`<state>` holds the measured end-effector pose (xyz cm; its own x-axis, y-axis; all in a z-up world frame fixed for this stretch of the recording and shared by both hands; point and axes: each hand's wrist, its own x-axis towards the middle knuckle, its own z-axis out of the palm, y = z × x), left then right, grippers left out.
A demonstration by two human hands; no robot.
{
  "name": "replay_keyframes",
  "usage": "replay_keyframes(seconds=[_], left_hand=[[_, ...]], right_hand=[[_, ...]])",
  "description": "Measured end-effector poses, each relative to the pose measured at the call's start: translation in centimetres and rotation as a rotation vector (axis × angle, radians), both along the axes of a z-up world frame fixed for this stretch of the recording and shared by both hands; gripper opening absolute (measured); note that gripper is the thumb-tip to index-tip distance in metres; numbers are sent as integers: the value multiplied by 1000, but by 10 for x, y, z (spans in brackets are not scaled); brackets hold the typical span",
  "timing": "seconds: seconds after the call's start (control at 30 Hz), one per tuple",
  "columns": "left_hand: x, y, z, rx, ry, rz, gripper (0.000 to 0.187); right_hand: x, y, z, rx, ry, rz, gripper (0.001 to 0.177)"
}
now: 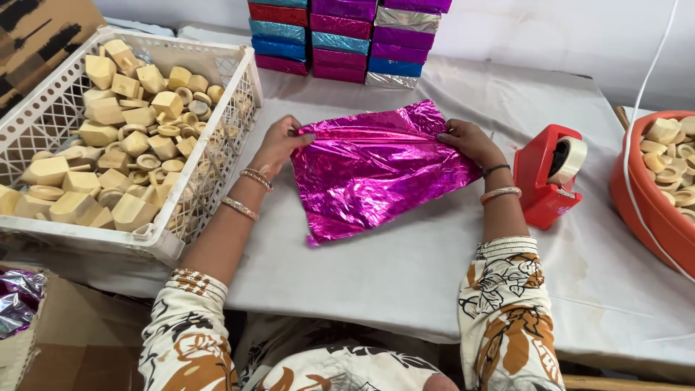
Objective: The person wraps a small rectangular box in shiny pink foil paper. They use scissors to trim the excess paper and a tape dispenser to secure the folds, completing the wrapping process.
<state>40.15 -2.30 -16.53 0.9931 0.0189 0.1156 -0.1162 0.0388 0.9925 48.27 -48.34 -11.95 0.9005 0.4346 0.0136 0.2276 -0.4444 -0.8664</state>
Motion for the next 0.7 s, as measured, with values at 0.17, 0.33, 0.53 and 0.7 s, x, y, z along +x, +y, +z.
replay_keyframes(seconds=[0.17,0.33,0.53,0.7], left_hand=[[39,14,-6,-130,-159,198,24],[54,23,-5,-48,-379,371,27],[39,10,19,771,-513,789,24],[-14,-90,54,755,-638,401,24]], right_hand=[[-2,10,-4,-11,-38,-6,26],[5,15,-13,-86,-96,-29,27],[9,19,-19,-139,-104,-59,29],[4,22,-16,-61,-10,-68,31]])
